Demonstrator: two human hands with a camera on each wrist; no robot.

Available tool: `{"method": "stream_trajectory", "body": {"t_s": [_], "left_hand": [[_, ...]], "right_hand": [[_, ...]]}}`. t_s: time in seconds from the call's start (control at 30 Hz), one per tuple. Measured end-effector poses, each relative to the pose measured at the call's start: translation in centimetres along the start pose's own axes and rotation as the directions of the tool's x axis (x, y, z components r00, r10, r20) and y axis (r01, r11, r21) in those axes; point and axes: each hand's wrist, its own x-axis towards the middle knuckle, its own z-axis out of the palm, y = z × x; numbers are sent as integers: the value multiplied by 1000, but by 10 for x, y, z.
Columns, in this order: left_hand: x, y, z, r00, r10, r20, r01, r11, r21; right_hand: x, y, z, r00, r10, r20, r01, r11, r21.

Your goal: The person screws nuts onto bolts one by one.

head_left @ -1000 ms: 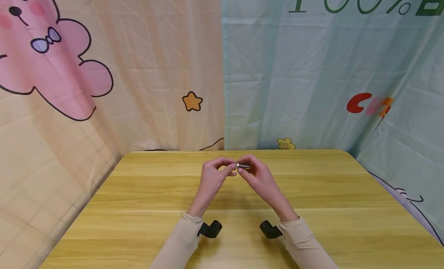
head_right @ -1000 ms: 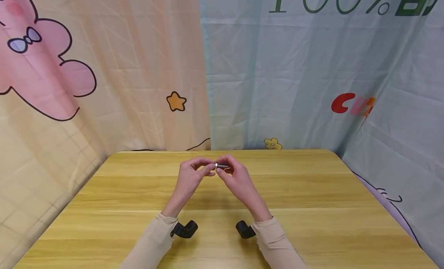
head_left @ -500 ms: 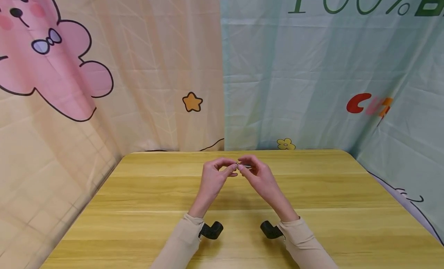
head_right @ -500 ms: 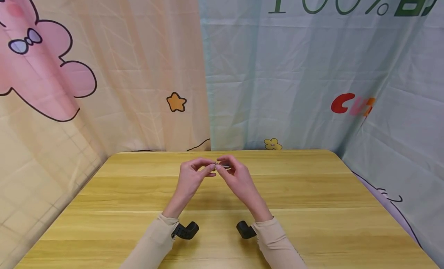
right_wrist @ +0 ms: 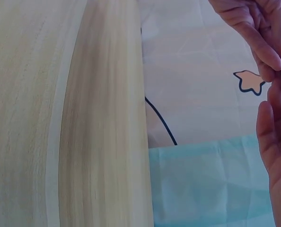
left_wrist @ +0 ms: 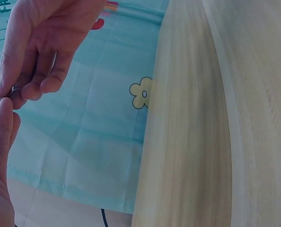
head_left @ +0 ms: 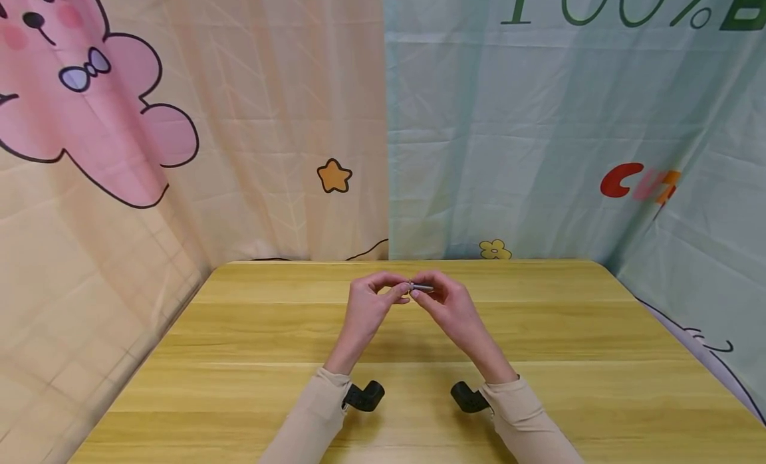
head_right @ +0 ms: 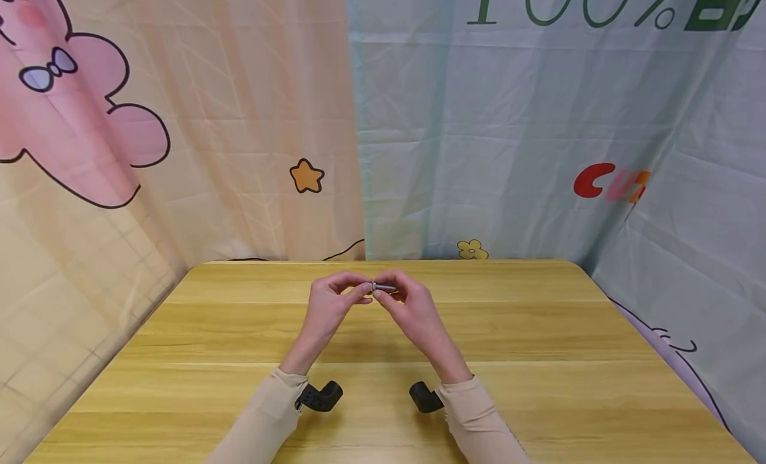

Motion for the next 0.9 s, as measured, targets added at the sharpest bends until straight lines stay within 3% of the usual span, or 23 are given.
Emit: {"method": "stream_trajectory", "body": {"t_s": [0.23, 0.63, 0.9], "left_hand": [[1, -1, -1, 1000, -19, -11, 18, 1000, -25], [1, 0, 0, 999, -25, -31, 24, 999, -33], [1, -3, 0, 1000, -12, -13, 11, 999, -36]], "right_hand": [[-1, 0, 1, 999, 9, -36, -12, 997, -74], [-1, -1, 2, 998, -65, -21, 64, 997, -39], [6, 33, 3, 996, -64, -65, 60, 995, -74]]}}
